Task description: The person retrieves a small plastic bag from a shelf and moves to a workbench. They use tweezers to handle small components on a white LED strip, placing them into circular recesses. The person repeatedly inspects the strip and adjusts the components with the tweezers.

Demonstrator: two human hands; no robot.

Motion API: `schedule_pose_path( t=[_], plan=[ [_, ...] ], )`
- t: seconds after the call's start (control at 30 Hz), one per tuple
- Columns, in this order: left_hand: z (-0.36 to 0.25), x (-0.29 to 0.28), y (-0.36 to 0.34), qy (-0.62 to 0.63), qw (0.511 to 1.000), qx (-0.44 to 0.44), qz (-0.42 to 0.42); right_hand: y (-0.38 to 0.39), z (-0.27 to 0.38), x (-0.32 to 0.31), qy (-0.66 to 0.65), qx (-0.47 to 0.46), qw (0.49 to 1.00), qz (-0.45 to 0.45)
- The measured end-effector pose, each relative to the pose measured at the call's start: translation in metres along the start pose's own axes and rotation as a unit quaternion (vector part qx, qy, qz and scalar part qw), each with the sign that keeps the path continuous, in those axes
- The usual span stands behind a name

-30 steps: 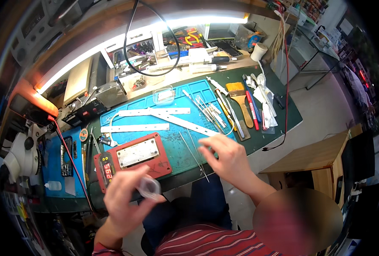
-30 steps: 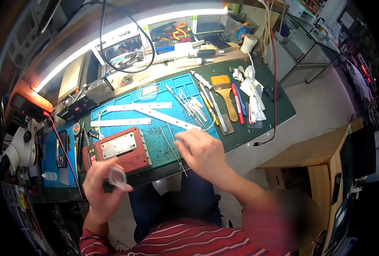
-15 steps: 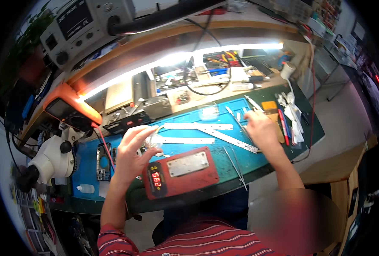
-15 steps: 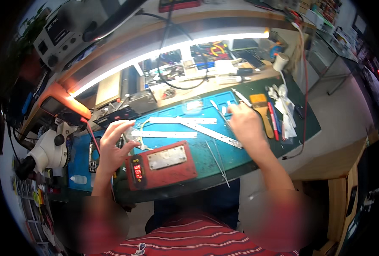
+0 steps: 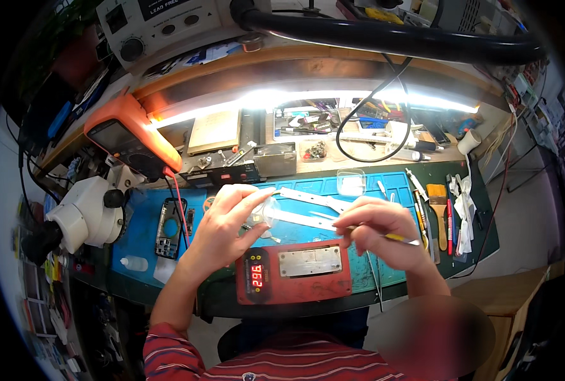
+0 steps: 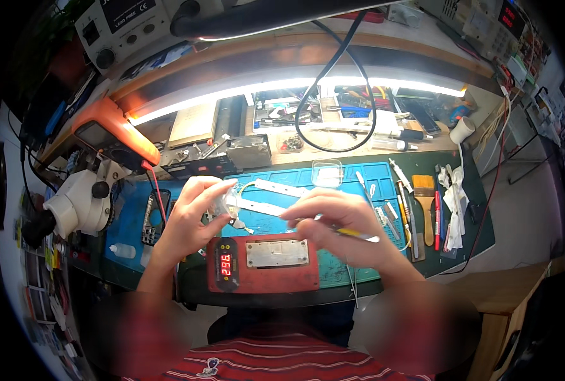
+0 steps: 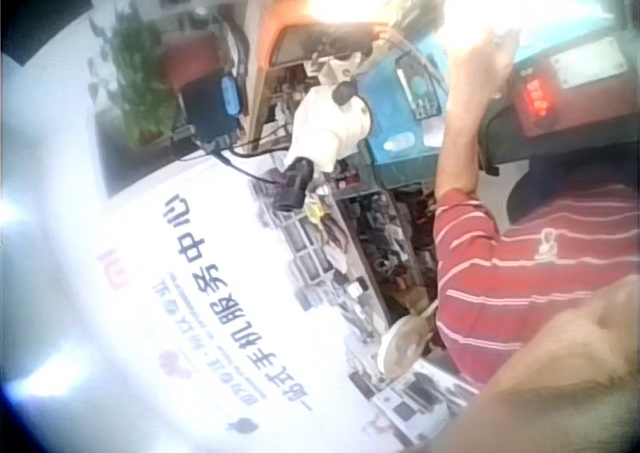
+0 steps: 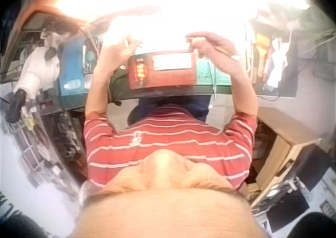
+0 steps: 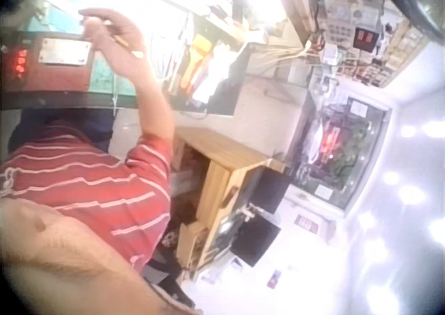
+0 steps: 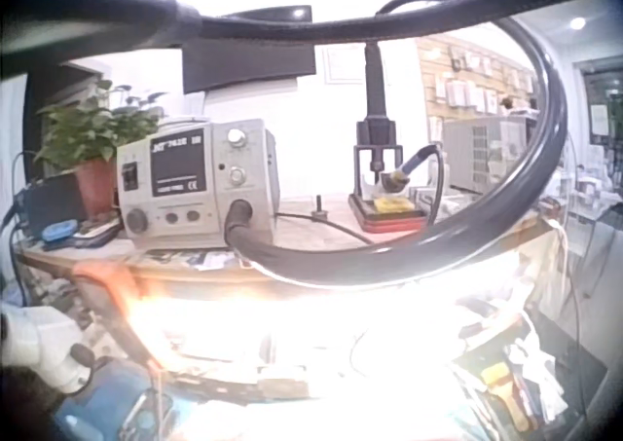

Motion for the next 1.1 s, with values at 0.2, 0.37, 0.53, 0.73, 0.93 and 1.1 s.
schedule_pose_path(
  t=[0.2, 0.37, 0.53, 0.73, 0.93, 1.1],
  plan=[
    [-0.004, 0.012, -0.002, 0.000, 1.000, -0.014, 0.018, 0.003, -0.020, 0.010, 0.022, -0.032, 0.998, -0.053],
    [-0.008, 0.018, 0.002, 0.045, 0.998, -0.012, 0.039, 0.006, -0.021, 0.013, 0.111, -0.098, 0.987, -0.058],
    [-0.023, 0.023, 0.000, 0.060, 0.996, 0.015, 0.069, 0.003, -0.011, 0.028, 0.152, -0.113, 0.981, -0.042],
    [-0.028, 0.024, 0.000, 0.072, 0.993, 0.049, 0.082, 0.000, -0.007, 0.035, 0.180, -0.083, 0.980, -0.029],
    [-0.035, 0.025, -0.002, 0.107, 0.989, 0.067, 0.083, 0.001, -0.013, 0.034, 0.171, -0.126, 0.976, -0.051],
    [-0.039, 0.021, -0.004, 0.113, 0.989, 0.067, 0.072, 0.002, -0.007, 0.033, 0.168, -0.137, 0.975, -0.053]
  ],
)
Point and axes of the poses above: each hand's wrist, its own y-axis away from the middle knuckle, its own x-axis out of the palm, z = x × y, the point moved 6 cm from there along -y, towards the middle knuckle, and after that the axes turned 10 degrees about y, right-handed, at the moved point
